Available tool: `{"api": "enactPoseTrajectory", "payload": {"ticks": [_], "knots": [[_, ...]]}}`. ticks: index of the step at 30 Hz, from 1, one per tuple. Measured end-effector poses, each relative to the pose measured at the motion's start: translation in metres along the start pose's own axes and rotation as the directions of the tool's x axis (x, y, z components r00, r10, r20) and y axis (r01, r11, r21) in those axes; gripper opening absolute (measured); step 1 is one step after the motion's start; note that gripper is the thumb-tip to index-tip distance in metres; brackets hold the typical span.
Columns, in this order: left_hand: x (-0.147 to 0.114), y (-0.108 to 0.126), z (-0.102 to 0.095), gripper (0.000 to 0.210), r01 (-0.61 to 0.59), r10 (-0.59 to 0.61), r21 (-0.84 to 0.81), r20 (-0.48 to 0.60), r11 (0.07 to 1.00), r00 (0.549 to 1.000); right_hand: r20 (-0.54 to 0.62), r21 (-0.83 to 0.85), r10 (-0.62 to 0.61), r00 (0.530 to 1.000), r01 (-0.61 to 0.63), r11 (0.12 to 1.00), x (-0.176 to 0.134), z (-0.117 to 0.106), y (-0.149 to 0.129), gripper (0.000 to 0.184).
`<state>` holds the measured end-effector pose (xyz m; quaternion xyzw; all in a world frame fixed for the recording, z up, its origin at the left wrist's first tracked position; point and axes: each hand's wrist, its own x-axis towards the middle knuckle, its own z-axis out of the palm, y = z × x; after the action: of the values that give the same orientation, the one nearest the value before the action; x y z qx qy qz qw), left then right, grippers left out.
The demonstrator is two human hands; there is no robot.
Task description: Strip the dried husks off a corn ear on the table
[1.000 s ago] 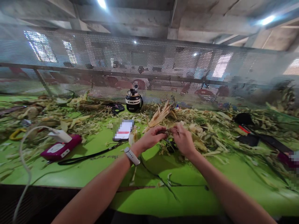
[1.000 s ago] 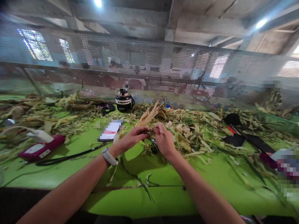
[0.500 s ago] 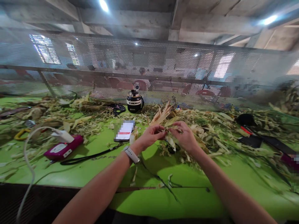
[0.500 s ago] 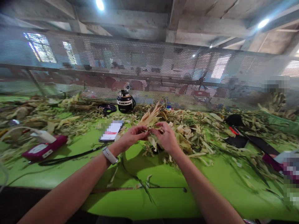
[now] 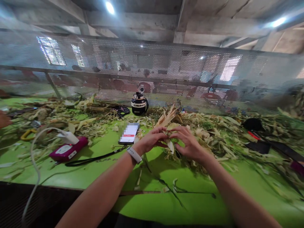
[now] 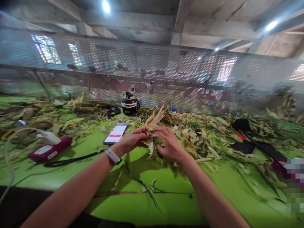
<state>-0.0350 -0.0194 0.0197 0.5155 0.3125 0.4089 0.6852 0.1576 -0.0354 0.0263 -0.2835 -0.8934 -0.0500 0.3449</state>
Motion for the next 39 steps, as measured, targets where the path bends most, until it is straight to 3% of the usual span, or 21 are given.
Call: {"api": "enactPoseTrajectory", "payload": {"ticks": [7,12,20,28,35,39], "knots": [[0.000,-0.001,-0.007,0.032,0.060,-0.062,0.020,0.108,0.998,0.992,-0.019,-0.039,-0.086,0.996,0.085,0.996,0.002,-0.001,0.000,0.015],[0.002,-0.003,-0.010,0.040,0.071,-0.072,0.010,0.140,0.997,0.987,-0.015,0.054,-0.073,0.997,0.074,0.996,0.003,-0.003,0.000,0.015],[0.007,-0.004,-0.011,0.039,0.060,-0.058,-0.050,0.035,0.997,0.998,0.023,0.087,0.070,0.997,-0.072,0.994,-0.002,0.003,0.004,0.020],[0.015,-0.017,-0.007,0.031,0.116,-0.110,-0.245,0.035,0.963,0.993,-0.027,0.006,-0.015,1.000,0.016,1.000,-0.003,0.006,0.004,0.021],[0.011,-0.016,0.003,0.037,-0.103,0.104,0.029,-0.018,0.994,0.994,-0.074,-0.037,0.065,0.995,-0.068,0.997,-0.006,0.012,0.003,0.025],[0.010,-0.015,0.005,0.033,-0.263,0.315,0.325,-0.118,0.908,0.942,-0.136,-0.088,0.094,0.986,-0.107,0.990,-0.005,0.015,-0.003,0.024]]}}
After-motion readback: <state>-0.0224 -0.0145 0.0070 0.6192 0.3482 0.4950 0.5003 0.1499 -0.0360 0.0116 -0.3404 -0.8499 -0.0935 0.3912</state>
